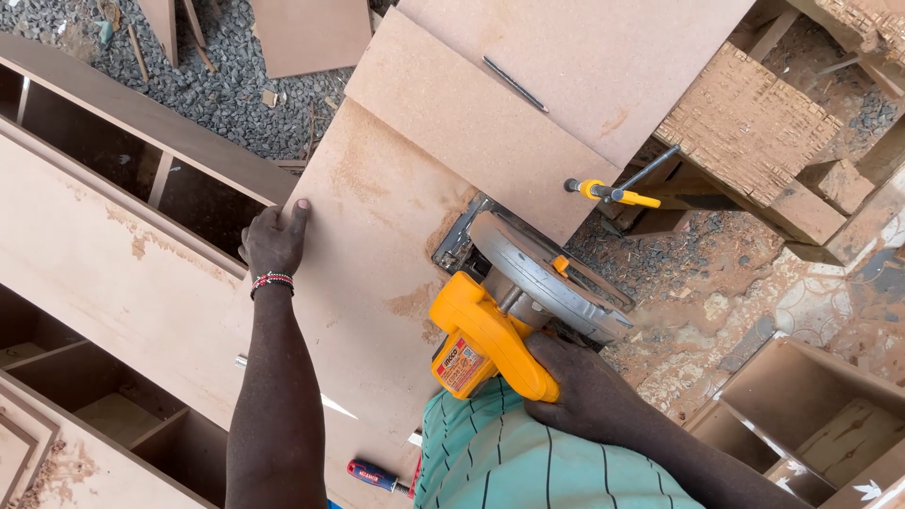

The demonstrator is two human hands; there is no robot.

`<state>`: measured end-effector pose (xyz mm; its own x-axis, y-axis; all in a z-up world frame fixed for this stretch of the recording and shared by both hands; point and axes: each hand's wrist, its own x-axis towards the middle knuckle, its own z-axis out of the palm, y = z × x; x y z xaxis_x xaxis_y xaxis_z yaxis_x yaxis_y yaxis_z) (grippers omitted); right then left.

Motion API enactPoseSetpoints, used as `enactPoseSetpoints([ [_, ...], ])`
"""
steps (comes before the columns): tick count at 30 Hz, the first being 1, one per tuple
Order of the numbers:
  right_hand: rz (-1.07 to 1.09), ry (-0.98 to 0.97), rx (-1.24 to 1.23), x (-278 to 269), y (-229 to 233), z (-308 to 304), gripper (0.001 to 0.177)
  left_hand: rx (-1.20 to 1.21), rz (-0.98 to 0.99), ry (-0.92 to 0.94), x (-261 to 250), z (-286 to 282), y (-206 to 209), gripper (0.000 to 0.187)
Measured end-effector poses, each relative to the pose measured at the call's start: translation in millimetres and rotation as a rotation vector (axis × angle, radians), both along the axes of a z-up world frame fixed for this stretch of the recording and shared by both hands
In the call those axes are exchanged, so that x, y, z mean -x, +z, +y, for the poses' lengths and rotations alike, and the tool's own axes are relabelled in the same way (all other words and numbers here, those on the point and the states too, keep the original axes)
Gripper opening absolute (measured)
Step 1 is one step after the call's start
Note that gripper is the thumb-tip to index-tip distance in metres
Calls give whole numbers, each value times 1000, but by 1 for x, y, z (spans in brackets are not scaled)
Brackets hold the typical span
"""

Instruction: The person measures and marks a piece of plywood, secures it with a clamp, and cuts it using a circular saw. They repeat the process for a second piece, stacking the cut pieces on a nearby wooden structure.

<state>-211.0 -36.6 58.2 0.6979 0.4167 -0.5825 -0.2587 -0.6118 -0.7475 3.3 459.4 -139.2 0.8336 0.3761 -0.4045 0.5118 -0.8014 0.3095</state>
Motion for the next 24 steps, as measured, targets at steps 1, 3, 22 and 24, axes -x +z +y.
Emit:
enactPoseSetpoints([
  [1, -2, 3, 0, -3, 1, 2, 39, 0, -2, 3, -2, -1, 4, 82],
  [3, -6, 10, 9, -10, 1, 6, 38, 86, 48, 71, -6, -1, 14, 69],
  [22, 2, 52, -3, -64, -7, 56, 46, 261, 127, 103, -10, -10, 25, 66],
  [24, -61, 47, -65, -69, -9, 61, 50, 255, 116, 75, -10, -8, 22, 67],
])
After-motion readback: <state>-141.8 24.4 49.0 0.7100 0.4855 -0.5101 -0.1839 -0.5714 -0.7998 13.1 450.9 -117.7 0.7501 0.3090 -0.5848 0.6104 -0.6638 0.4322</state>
